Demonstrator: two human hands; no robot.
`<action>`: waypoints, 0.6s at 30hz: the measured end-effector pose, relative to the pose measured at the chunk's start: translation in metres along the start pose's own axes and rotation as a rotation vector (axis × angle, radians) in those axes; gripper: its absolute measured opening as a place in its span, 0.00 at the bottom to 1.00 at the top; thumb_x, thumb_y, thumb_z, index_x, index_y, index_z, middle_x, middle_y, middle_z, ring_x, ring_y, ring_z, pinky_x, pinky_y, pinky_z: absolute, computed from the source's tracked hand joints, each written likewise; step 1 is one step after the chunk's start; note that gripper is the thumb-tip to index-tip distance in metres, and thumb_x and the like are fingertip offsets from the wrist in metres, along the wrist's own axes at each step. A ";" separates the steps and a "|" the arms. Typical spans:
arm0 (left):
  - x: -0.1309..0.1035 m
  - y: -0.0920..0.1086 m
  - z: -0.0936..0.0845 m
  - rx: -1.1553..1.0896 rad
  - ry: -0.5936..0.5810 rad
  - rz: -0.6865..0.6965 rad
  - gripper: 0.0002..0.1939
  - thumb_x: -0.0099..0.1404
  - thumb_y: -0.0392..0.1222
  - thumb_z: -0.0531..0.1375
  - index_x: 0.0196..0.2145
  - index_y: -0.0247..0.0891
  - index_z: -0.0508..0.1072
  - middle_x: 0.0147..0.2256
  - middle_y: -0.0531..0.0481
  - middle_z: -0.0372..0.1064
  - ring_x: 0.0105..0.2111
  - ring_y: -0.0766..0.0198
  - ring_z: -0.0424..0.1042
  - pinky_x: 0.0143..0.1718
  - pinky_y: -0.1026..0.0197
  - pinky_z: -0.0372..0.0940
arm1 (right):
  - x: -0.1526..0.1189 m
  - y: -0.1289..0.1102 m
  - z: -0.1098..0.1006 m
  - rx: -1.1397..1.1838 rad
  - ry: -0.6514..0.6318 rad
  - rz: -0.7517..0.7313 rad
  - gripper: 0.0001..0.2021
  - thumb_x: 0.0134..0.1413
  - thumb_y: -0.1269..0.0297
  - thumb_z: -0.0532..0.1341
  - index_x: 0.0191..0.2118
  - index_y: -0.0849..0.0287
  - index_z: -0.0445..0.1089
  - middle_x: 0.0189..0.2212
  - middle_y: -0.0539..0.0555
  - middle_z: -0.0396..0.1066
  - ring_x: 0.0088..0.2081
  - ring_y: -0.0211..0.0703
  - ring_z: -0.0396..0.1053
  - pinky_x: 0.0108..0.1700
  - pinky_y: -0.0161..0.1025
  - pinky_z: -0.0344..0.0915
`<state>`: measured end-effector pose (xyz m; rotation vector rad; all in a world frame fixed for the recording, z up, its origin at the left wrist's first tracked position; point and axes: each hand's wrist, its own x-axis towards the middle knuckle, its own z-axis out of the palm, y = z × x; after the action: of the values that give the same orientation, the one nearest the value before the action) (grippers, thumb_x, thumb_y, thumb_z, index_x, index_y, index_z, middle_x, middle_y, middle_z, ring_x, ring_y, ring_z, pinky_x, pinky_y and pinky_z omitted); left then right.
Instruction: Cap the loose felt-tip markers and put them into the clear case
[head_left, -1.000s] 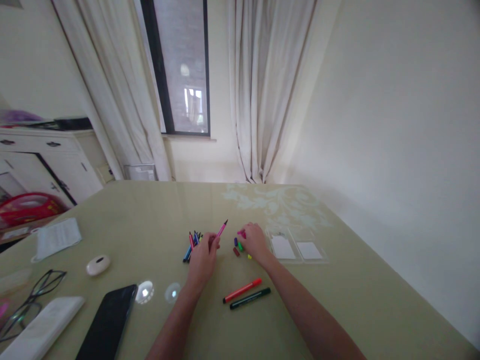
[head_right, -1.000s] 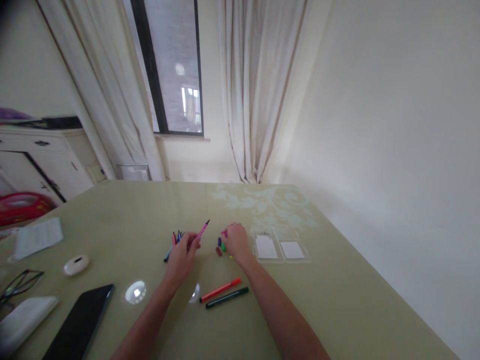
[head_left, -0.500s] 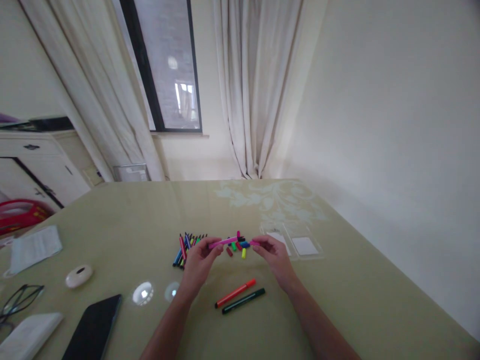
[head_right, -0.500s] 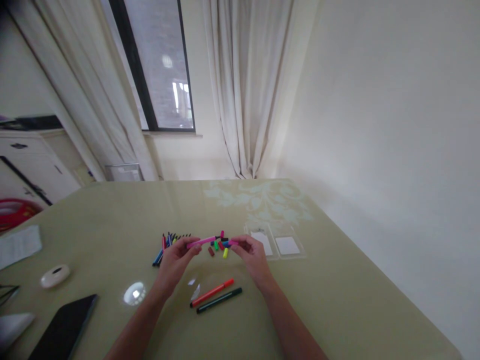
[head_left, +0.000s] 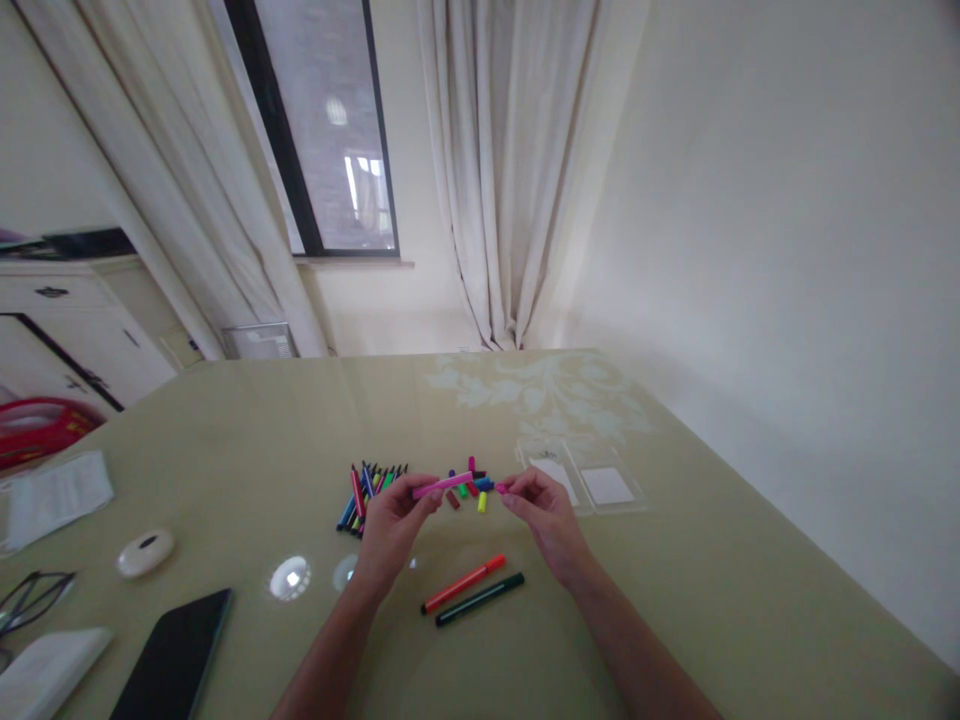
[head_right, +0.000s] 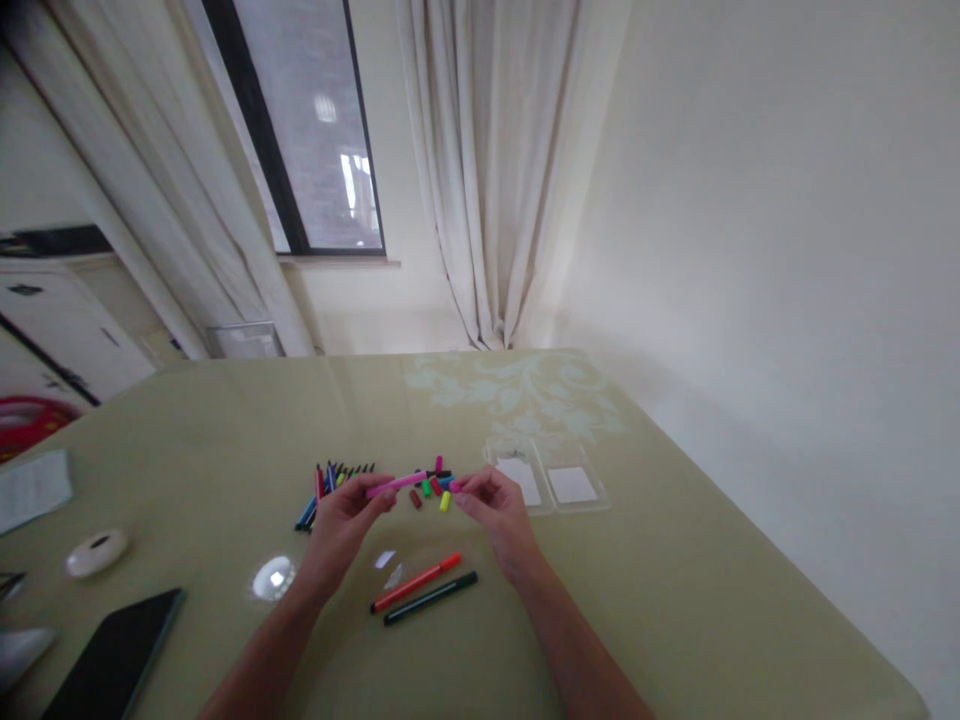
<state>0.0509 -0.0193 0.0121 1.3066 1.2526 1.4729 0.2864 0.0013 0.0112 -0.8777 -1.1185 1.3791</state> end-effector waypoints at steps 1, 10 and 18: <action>0.000 0.000 0.000 0.002 0.002 0.001 0.18 0.59 0.53 0.71 0.38 0.35 0.81 0.30 0.47 0.79 0.30 0.62 0.76 0.32 0.64 0.71 | 0.000 0.000 0.000 -0.002 0.010 -0.006 0.15 0.44 0.56 0.78 0.30 0.56 0.74 0.36 0.53 0.79 0.40 0.45 0.74 0.44 0.40 0.67; 0.000 0.001 -0.001 0.007 -0.003 -0.039 0.19 0.57 0.53 0.72 0.39 0.35 0.83 0.29 0.46 0.79 0.28 0.63 0.76 0.30 0.64 0.72 | 0.000 0.000 0.000 0.053 0.027 -0.019 0.18 0.49 0.57 0.75 0.46 0.53 0.76 0.37 0.51 0.75 0.35 0.41 0.72 0.37 0.37 0.68; 0.000 0.005 -0.002 0.005 0.008 -0.035 0.20 0.55 0.53 0.73 0.38 0.35 0.84 0.27 0.46 0.80 0.27 0.63 0.76 0.29 0.65 0.72 | 0.002 -0.002 0.000 0.010 0.021 -0.027 0.15 0.49 0.57 0.76 0.41 0.54 0.78 0.38 0.53 0.80 0.39 0.45 0.77 0.44 0.42 0.72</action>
<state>0.0497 -0.0209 0.0172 1.2773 1.2785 1.4528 0.2869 0.0027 0.0135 -0.8651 -1.1029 1.3493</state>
